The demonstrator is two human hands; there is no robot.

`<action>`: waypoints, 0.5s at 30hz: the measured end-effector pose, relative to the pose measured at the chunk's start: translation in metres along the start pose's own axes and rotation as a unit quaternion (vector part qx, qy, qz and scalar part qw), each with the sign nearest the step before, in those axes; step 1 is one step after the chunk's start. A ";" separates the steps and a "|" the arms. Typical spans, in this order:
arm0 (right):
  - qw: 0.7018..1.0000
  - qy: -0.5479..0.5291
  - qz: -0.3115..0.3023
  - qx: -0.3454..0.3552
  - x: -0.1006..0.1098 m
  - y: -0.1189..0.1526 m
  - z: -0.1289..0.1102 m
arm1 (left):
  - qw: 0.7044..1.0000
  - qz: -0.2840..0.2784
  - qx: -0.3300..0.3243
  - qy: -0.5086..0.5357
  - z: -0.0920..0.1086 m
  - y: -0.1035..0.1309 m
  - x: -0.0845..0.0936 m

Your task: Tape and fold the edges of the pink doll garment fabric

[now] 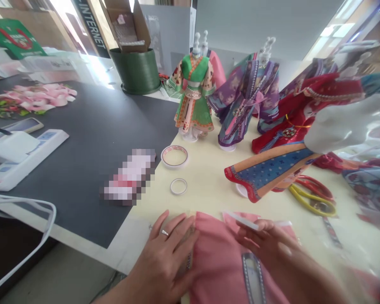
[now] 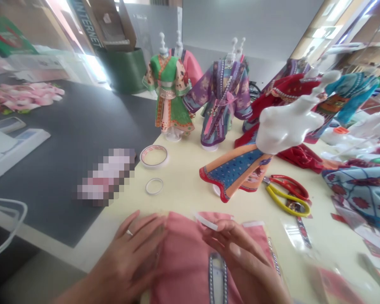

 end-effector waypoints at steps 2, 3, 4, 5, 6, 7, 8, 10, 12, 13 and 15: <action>1.000 0.007 -0.015 -0.014 -0.011 -0.005 0.002 | 0.999 0.036 0.021 0.024 -0.006 -0.001 0.007; 0.999 0.007 -0.026 -0.023 -0.018 -0.008 0.004 | 0.998 0.049 0.027 0.032 -0.008 -0.002 0.009; 0.999 0.005 -0.035 -0.034 -0.025 -0.011 0.007 | 0.998 0.054 0.029 0.035 -0.009 -0.002 0.009; 0.998 0.004 -0.044 -0.045 -0.031 -0.014 0.010 | 0.998 0.054 0.027 0.034 -0.009 -0.002 0.009; 0.997 0.001 -0.052 -0.055 -0.037 -0.017 0.014 | 0.998 0.057 0.024 0.030 -0.009 -0.002 0.008; 0.996 -0.002 -0.057 -0.064 -0.042 -0.020 0.017 | 0.998 0.059 0.023 0.027 -0.010 -0.002 0.008; 0.996 -0.005 -0.058 -0.074 -0.045 -0.023 0.020 | 0.998 0.061 0.022 0.024 -0.010 -0.001 0.008; 0.994 -0.016 -0.058 -0.091 -0.049 -0.027 0.026 | 0.997 0.066 0.017 0.020 -0.011 0.000 0.009; 0.992 -0.031 -0.053 -0.113 -0.049 -0.029 0.032 | 0.997 0.068 0.013 0.015 -0.011 0.001 0.010; 0.990 -0.041 -0.053 -0.125 -0.049 -0.030 0.035 | 0.998 0.065 0.011 0.012 -0.011 0.001 0.009; 0.987 -0.055 -0.057 -0.143 -0.049 -0.029 0.039 | 0.998 0.057 0.009 0.006 -0.011 0.001 0.006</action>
Point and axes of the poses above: each hand's wrist, its own y-axis away from the middle knuckle, its own x-axis out of the back of the hand, z = x × y, the point moved 10 cm from there along -y, towards the middle knuckle, and after that the axes turned 4 degrees about x, right-handed, at the moved point
